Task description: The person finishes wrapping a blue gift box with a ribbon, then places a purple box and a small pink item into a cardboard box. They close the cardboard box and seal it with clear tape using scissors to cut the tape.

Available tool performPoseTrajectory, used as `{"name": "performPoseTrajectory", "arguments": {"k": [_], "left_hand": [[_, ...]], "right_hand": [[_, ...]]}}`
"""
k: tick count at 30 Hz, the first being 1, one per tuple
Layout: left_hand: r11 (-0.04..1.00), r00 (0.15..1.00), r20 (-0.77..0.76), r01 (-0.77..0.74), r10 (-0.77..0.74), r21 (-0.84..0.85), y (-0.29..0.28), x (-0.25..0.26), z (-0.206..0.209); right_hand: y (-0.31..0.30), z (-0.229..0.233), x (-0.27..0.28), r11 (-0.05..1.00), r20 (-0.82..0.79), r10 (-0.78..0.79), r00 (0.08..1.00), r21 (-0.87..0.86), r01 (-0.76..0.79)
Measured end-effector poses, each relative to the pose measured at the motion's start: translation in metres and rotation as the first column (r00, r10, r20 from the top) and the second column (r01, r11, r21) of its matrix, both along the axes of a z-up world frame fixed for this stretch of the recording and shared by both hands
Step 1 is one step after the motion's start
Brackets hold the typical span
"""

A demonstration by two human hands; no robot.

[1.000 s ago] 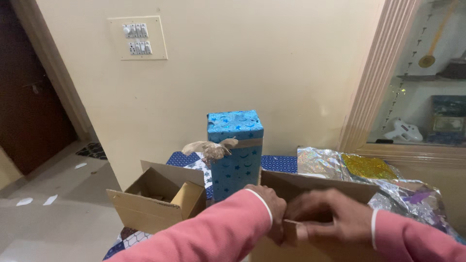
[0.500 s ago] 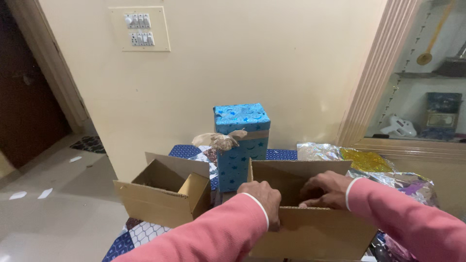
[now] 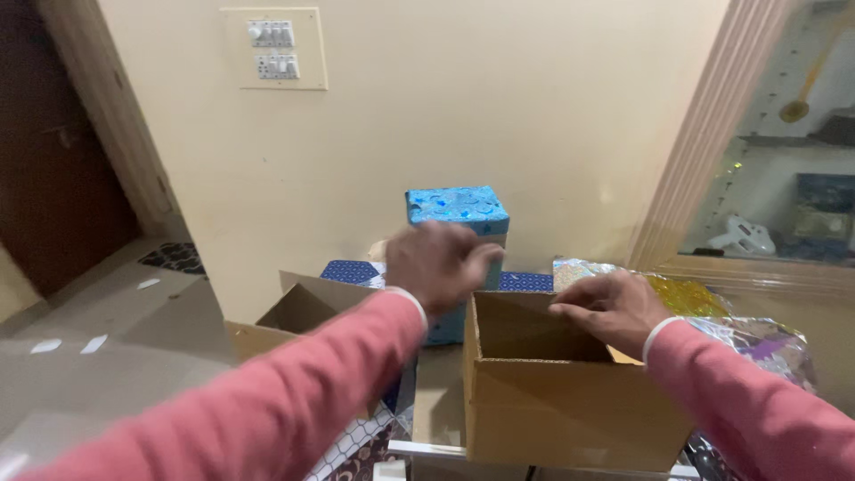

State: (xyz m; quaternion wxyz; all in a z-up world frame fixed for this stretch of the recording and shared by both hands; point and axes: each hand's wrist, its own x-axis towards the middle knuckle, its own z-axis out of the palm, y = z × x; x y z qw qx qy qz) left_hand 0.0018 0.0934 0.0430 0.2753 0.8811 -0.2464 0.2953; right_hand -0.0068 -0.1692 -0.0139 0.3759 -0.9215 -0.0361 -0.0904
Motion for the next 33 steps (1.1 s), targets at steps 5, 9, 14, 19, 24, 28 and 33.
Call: {"name": "performPoseTrajectory", "arguments": {"k": [5, 9, 14, 19, 24, 28, 33], "left_hand": [[0.916, 0.985, 0.010, -0.166, 0.174, 0.364, 0.029, 0.110, 0.033], [0.830, 0.926, -0.353, 0.091, 0.133, 0.550, 0.048, 0.175, 0.040], [0.994, 0.924, -0.370, -0.065, 0.093, 0.089, 0.090, 0.183, -0.009], [0.918, 0.831, -0.505, -0.014, 0.231, 0.397, 0.151, 0.142, -0.050], [0.659, 0.659, -0.586, 0.179, 0.471, 0.731, 0.202, 0.101, -0.100], [0.539, 0.766, -0.430, 0.131, 0.478, 0.832, 0.220, 0.102, -0.144], [0.702, 0.838, -0.392, 0.015, 0.381, 0.712, 0.243, 0.100, -0.176]], "right_hand": [[0.023, 0.013, -0.026, 0.946, -0.176, 0.310, 0.934, -0.040, -0.321], [0.033, 0.011, -0.035, 0.934, -0.130, 0.348, 0.928, -0.034, -0.355], [0.040, 0.024, 0.000, 0.996, 0.180, 0.053, 0.982, 0.058, -0.064], [0.069, 0.071, 0.072, 0.984, 0.246, -0.010, 0.969, -0.168, 0.052], [0.131, 0.085, 0.136, 0.900, -0.035, -0.025, 0.999, -0.437, 0.008], [0.160, 0.071, 0.156, 0.796, -0.065, -0.161, 0.985, -0.598, 0.091], [0.163, 0.068, 0.174, 0.914, -0.123, -0.211, 0.970, -0.376, 0.151]]}}
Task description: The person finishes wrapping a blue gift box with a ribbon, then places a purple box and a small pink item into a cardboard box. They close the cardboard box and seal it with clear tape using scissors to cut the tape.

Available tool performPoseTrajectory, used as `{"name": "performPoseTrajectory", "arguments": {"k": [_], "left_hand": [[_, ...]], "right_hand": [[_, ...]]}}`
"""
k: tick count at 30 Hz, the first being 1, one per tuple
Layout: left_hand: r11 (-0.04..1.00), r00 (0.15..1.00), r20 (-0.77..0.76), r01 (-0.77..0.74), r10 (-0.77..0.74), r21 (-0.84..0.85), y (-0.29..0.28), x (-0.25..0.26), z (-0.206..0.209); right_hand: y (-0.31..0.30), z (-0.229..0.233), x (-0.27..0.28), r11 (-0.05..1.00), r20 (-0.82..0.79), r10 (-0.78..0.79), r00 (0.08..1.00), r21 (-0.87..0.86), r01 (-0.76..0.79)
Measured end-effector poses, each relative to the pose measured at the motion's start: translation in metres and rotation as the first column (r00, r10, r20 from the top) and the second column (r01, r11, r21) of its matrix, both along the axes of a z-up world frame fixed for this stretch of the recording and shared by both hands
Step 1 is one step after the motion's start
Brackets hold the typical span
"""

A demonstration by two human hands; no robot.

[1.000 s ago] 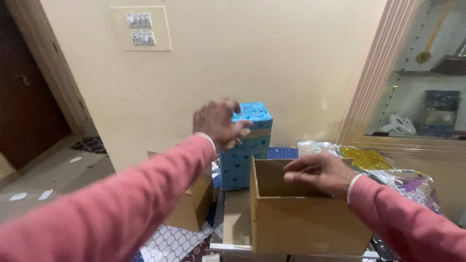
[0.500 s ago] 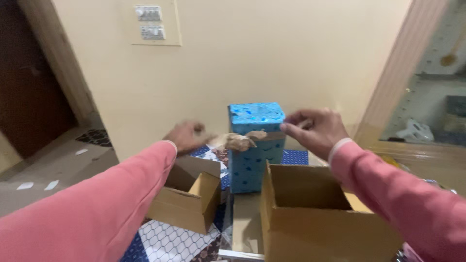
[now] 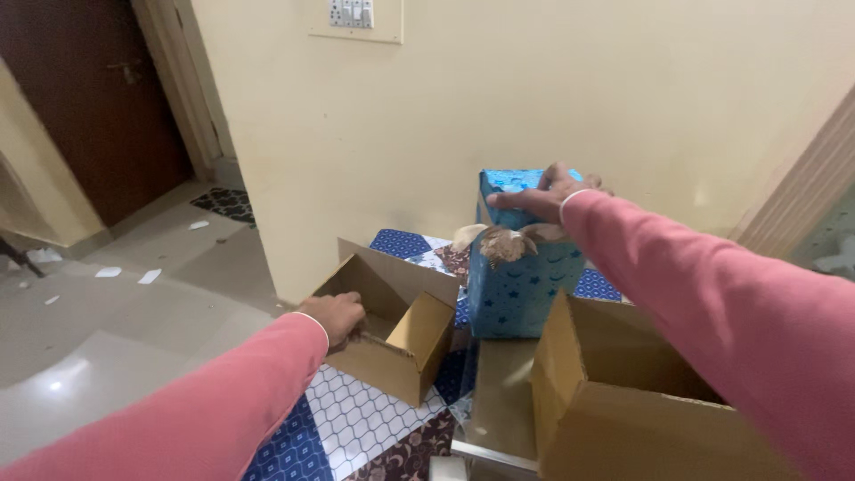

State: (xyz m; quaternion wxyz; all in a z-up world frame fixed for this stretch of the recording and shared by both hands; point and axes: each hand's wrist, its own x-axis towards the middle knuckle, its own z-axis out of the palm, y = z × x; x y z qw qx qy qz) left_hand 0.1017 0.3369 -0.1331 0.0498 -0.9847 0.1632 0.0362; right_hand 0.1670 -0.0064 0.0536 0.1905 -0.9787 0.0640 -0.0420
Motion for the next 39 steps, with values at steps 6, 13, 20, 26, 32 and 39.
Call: {"name": "performPoseTrajectory", "arguments": {"k": [6, 13, 20, 26, 32, 39], "left_hand": [[0.996, 0.990, 0.130, -0.060, 0.051, 0.065, 0.019, 0.009, 0.025], [1.000, 0.999, 0.037, 0.007, -0.006, -0.027, 0.044, 0.014, 0.051], [0.999, 0.972, -0.231, 0.053, -0.050, 0.007, 0.048, 0.004, 0.057], [0.997, 0.978, -0.192, 0.079, -0.082, -0.020, 0.049, -0.005, 0.058], [0.996, 0.982, -0.182, 0.047, -0.060, -0.076, 0.054, -0.007, 0.060], [0.996, 0.984, -0.171, 0.046, -0.058, -0.076, 0.053, -0.011, 0.063]], "right_hand": [[0.007, 0.005, 0.021, 0.995, 0.021, -0.066, 0.998, 0.075, 0.064], [0.031, 0.017, 0.034, 0.999, 0.092, -0.008, 0.996, -0.045, 0.012], [0.077, -0.011, 0.050, 0.999, 0.234, 0.005, 0.972, 0.033, -0.013], [0.111, -0.017, 0.070, 0.996, 0.297, 0.091, 0.950, -0.017, -0.090], [0.117, -0.056, 0.102, 0.989, 0.287, 0.122, 0.950, 0.051, -0.142], [0.093, -0.114, 0.116, 0.969, -0.005, 0.226, 0.974, -0.099, -0.226]]}}
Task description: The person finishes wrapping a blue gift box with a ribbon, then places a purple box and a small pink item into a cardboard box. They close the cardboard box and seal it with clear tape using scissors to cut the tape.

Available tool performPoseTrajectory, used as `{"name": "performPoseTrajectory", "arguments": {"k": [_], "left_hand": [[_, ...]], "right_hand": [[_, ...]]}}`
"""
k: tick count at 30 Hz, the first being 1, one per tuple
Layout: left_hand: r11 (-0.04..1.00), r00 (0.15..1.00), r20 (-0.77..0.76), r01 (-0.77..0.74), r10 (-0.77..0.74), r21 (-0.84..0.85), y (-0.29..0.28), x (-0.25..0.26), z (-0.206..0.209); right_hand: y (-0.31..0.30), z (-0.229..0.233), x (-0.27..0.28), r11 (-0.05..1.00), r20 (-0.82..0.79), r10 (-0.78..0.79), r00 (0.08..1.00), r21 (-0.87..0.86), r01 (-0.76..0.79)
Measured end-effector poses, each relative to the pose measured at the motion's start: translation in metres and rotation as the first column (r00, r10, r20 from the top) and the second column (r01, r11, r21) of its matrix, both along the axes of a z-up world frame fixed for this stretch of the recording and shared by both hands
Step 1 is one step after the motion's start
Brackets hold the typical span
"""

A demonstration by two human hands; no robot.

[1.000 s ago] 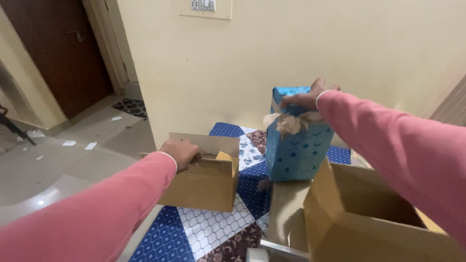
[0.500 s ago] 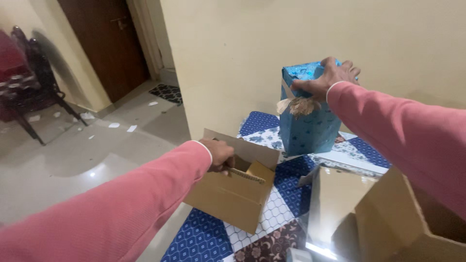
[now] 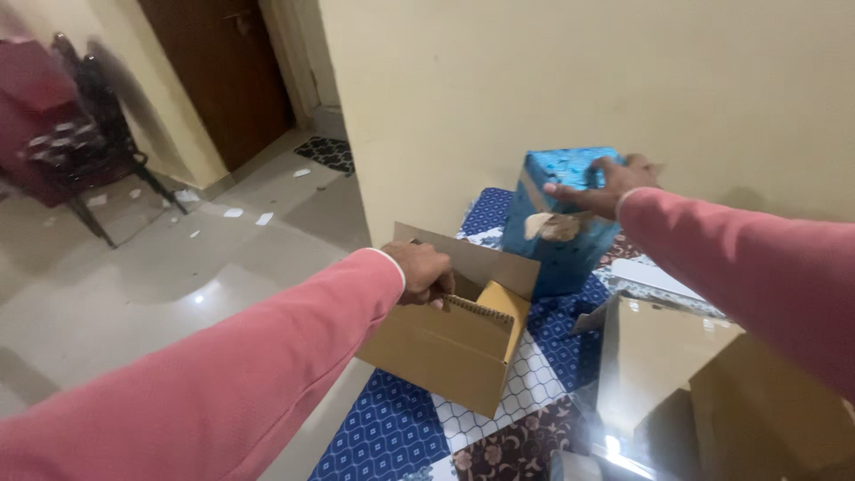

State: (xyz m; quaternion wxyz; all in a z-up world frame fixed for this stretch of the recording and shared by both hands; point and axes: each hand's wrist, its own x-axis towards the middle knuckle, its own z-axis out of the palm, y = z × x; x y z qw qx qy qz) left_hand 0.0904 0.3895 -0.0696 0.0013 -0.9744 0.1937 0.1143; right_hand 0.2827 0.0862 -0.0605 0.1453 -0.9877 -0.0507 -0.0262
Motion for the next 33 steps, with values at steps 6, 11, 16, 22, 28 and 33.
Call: {"name": "performPoseTrajectory", "arguments": {"k": [6, 11, 16, 22, 28, 33], "left_hand": [[1.000, 1.000, 0.024, -0.014, 0.014, -0.012, -0.015, 0.010, 0.001], [1.000, 1.000, -0.013, -0.026, 0.026, 0.001, -0.022, 0.008, -0.001], [0.998, 0.998, -0.053, -0.024, 0.027, 0.052, -0.027, 0.001, -0.012], [0.990, 0.985, -0.146, 0.102, -0.087, 0.093, -0.031, 0.001, -0.035], [0.994, 0.983, -0.180, 0.048, -0.029, 0.098, -0.040, -0.016, -0.047], [0.979, 0.985, -0.080, -0.143, 0.155, 0.143, -0.064, -0.044, -0.050]], "right_hand": [[-0.013, -0.010, 0.036, 0.957, -0.021, 0.191, 0.981, -0.219, -0.191], [-0.054, -0.008, 0.040, 0.971, 0.095, 0.222, 0.970, -0.116, -0.211], [-0.081, 0.035, 0.012, 0.974, 0.061, 0.214, 0.975, 0.061, -0.218], [-0.100, 0.082, -0.059, 0.934, 0.081, 0.288, 0.954, 0.198, -0.299], [-0.146, 0.105, -0.134, 0.965, 0.054, 0.243, 0.969, 0.092, -0.247], [-0.207, 0.110, -0.183, 0.966, 0.136, 0.220, 0.966, 0.108, -0.236]]}}
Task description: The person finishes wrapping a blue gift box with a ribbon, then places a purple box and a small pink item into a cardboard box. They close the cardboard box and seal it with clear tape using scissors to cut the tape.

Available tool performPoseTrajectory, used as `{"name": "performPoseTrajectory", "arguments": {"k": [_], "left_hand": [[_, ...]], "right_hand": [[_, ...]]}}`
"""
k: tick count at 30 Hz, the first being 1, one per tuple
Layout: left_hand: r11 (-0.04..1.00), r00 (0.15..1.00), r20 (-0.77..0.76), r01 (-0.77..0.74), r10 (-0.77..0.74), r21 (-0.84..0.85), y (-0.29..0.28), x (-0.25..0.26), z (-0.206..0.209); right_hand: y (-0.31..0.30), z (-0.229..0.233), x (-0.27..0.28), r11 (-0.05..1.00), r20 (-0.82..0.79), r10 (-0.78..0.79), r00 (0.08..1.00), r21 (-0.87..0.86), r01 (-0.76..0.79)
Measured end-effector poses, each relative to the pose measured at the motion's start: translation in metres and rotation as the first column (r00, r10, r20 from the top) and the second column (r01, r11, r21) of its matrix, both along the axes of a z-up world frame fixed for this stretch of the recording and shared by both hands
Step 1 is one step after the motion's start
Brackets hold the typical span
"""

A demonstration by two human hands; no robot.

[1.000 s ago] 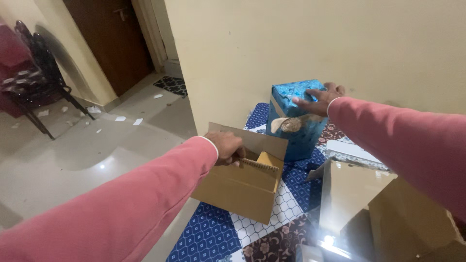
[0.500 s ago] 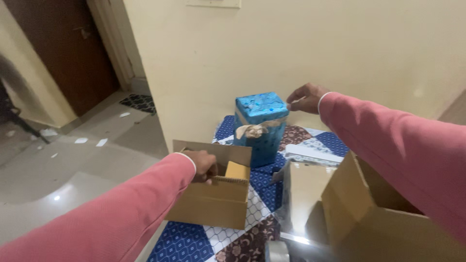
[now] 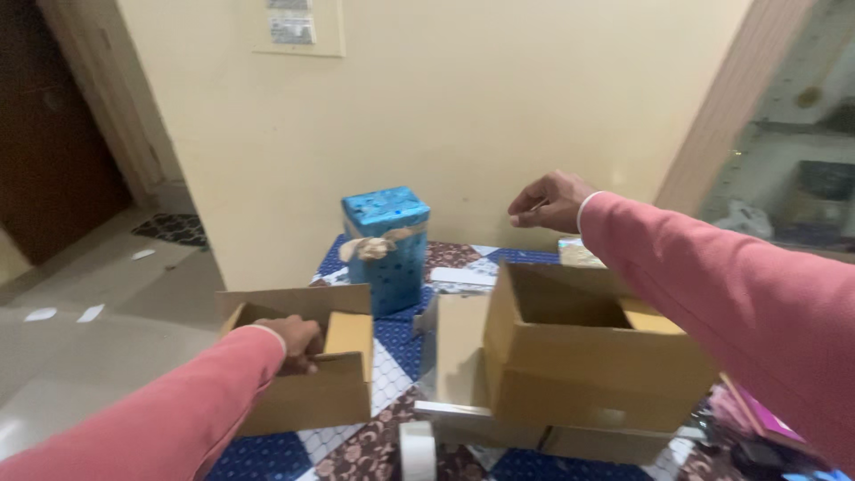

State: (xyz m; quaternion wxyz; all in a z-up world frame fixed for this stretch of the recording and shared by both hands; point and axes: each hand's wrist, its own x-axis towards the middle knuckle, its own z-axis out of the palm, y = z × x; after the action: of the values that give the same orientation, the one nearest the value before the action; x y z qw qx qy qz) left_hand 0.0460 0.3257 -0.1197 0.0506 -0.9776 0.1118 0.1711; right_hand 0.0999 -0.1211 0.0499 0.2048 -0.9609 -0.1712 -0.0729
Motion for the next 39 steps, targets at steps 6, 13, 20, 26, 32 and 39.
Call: {"name": "performPoseTrajectory", "arguments": {"k": [6, 13, 20, 26, 32, 39], "left_hand": [[0.991, 0.993, 0.034, -0.115, 0.113, 0.065, -0.049, -0.024, 0.005], [0.986, 0.990, 0.004, -0.139, 0.139, 0.097, -0.091, -0.051, -0.001], [0.982, 0.964, 0.208, -0.182, 0.168, 0.050, -0.103, -0.059, -0.023], [0.970, 0.952, 0.216, -0.236, 0.218, 0.061, -0.119, -0.079, -0.010], [0.944, 0.913, 0.246, -0.300, 0.327, -0.141, -0.162, -0.091, 0.035], [0.533, 0.831, -0.029, -0.383, 0.556, -0.755, -0.269, -0.093, 0.115]], "right_hand": [[-0.087, 0.001, -0.044, 0.991, 0.019, -0.133, 0.991, 0.033, 0.132], [-0.171, -0.021, -0.072, 0.985, -0.095, -0.088, 0.992, 0.143, 0.101], [-0.200, -0.048, -0.105, 0.995, -0.318, 0.065, 0.946, -0.057, -0.088], [-0.202, -0.058, -0.116, 0.997, -0.438, 0.065, 0.897, -0.003, -0.073], [-0.195, -0.071, -0.105, 0.983, -0.633, 0.004, 0.774, 0.146, 0.114], [-0.178, -0.098, -0.066, 0.972, -0.544, 0.125, 0.830, -0.101, -0.212]]}}
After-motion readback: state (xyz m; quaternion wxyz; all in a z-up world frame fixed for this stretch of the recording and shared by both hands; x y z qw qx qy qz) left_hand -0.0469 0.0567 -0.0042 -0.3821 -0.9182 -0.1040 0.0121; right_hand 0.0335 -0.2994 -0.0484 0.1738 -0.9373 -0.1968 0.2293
